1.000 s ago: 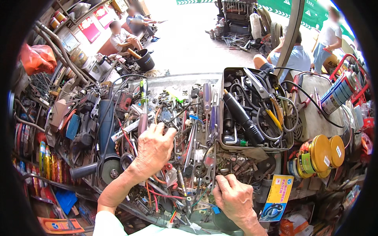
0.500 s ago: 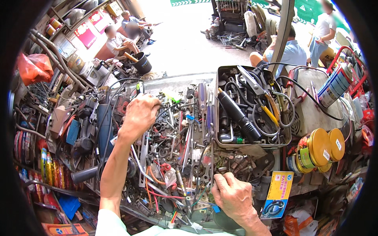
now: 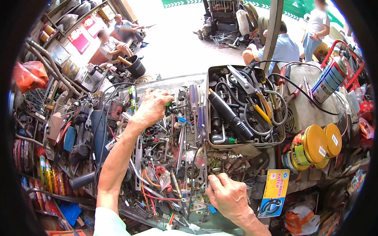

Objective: The person assembles small mechanical components on a cluttered workbench. They pick up a cylindrical metal part, attach a smaller piece, and repeatedly inspect the assembly by turning it over in their hands. The person occasionally reaches for other small parts from the table but primarily focuses on the single assembly.

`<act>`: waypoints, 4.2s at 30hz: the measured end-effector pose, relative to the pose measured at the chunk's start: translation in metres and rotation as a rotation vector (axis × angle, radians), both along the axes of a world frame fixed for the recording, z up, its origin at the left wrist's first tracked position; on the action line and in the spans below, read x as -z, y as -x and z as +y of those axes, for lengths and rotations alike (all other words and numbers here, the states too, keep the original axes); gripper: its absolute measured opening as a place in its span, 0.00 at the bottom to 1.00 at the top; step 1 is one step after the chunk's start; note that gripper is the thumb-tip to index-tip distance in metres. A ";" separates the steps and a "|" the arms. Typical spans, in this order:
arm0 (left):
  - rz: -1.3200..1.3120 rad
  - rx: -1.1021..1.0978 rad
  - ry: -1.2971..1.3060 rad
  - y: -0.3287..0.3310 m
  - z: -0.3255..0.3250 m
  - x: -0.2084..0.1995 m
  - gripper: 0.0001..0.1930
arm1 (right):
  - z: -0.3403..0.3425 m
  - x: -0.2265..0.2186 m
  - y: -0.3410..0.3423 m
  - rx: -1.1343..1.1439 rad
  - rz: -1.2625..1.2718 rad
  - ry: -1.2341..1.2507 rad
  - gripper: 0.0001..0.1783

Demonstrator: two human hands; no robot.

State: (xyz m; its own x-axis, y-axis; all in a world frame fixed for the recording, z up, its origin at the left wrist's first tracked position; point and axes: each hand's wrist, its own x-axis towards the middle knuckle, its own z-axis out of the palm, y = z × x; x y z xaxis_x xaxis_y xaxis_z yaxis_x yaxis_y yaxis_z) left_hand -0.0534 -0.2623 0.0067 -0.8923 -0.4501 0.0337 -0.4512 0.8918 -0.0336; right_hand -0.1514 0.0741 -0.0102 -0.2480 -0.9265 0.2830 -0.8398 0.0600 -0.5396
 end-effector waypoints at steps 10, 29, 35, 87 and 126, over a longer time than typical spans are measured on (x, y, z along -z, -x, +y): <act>-0.091 0.045 0.204 -0.038 -0.008 -0.025 0.17 | 0.000 0.001 0.001 -0.011 0.001 0.006 0.12; -0.013 0.167 -0.052 -0.035 0.047 -0.021 0.10 | 0.000 0.002 0.001 -0.011 0.008 0.004 0.13; -0.024 -0.042 -0.191 -0.065 0.035 -0.026 0.08 | 0.000 0.001 0.000 -0.007 0.002 0.004 0.12; 0.230 -0.165 -0.161 -0.007 -0.012 0.004 0.12 | -0.001 0.000 0.000 0.008 -0.014 -0.015 0.11; 0.299 -0.150 -0.692 0.045 0.004 -0.016 0.18 | 0.002 0.000 0.000 -0.043 0.004 -0.028 0.13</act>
State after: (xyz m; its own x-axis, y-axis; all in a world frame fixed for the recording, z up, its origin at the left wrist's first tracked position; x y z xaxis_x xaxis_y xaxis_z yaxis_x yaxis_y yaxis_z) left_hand -0.0981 -0.2581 0.0222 -0.8172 -0.5721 -0.0698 -0.4711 0.5934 0.6526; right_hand -0.1511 0.0762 -0.0105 -0.2064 -0.9440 0.2573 -0.8439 0.0387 -0.5351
